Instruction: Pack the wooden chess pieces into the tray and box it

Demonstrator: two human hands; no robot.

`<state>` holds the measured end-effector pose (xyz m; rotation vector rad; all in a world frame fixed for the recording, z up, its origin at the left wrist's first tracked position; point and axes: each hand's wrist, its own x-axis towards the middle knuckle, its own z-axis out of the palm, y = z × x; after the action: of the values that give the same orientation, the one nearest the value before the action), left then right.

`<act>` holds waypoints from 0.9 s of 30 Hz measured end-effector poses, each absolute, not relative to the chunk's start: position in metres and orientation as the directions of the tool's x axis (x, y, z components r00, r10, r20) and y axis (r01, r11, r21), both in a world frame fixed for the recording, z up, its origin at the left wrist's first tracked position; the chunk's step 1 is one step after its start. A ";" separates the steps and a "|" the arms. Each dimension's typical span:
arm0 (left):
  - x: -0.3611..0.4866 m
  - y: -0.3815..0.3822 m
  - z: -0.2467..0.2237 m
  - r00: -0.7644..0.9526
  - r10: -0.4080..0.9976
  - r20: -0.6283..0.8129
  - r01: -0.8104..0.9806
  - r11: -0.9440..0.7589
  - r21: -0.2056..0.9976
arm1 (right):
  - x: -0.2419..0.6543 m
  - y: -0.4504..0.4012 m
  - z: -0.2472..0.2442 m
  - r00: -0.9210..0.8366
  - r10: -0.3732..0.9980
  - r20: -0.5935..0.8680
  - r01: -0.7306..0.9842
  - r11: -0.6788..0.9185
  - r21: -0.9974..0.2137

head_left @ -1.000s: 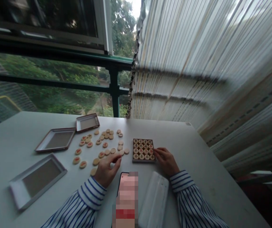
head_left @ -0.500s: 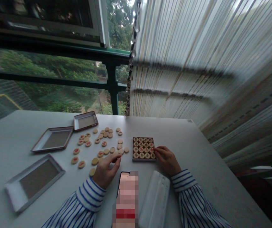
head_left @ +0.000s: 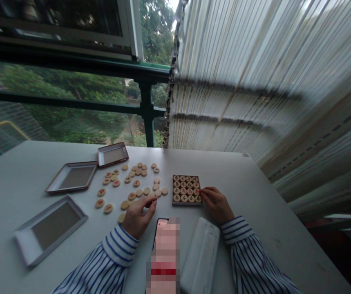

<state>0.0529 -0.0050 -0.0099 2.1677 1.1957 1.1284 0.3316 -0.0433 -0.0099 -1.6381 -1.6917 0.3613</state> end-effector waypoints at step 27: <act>-0.035 0.024 0.053 0.090 0.969 0.230 0.647 -0.232 0.726 | 0.299 -0.001 0.069 -0.111 0.971 0.214 0.771 0.220 -0.597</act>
<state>-0.0346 0.0235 0.0531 1.9318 1.5849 0.9676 0.2988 -0.0010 0.0694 -1.6020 -1.9348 0.4584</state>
